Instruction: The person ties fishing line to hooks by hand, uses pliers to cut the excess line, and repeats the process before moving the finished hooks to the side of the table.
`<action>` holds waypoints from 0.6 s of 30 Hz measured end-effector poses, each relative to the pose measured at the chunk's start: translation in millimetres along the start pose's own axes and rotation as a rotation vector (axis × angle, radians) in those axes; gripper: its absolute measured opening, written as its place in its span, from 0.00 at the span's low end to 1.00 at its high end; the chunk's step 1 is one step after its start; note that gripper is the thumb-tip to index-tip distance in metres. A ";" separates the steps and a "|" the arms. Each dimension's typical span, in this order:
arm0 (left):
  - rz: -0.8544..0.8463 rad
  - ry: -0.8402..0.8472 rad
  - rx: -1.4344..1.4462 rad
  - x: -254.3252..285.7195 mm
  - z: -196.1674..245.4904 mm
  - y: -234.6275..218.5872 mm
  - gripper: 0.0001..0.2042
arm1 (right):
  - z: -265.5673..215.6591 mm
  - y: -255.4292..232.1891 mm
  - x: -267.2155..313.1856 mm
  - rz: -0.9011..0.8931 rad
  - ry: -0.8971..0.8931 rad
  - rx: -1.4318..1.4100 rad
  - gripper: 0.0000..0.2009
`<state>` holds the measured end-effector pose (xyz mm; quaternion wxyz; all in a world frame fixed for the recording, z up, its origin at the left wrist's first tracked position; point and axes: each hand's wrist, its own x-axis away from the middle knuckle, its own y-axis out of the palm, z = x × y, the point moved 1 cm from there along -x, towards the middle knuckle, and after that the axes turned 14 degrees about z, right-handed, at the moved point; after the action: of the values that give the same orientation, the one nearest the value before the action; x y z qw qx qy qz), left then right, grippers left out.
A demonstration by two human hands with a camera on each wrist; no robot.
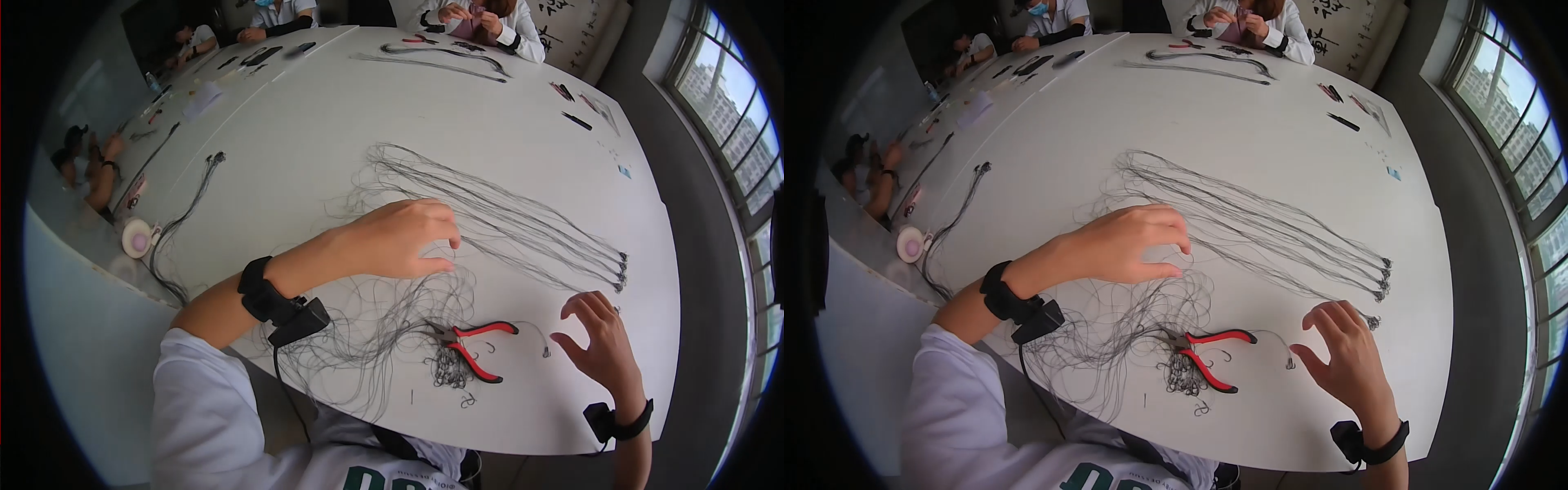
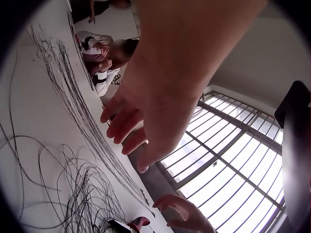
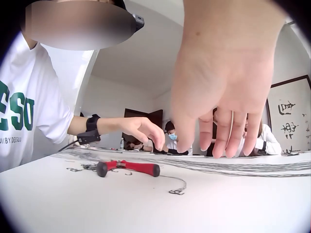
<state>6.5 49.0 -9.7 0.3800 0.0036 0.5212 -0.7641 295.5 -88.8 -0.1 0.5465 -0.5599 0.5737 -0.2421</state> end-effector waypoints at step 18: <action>-0.227 0.196 -0.067 53.1 27.7 22.2 0.46 | -71.5 59.5 -7.2 -0.019 -0.324 -0.189 0.13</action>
<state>-7.5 -7.5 -36.0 0.2381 0.0065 0.5780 -0.7805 207.2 -90.9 -30.1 0.5744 -0.6459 0.4930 -0.0987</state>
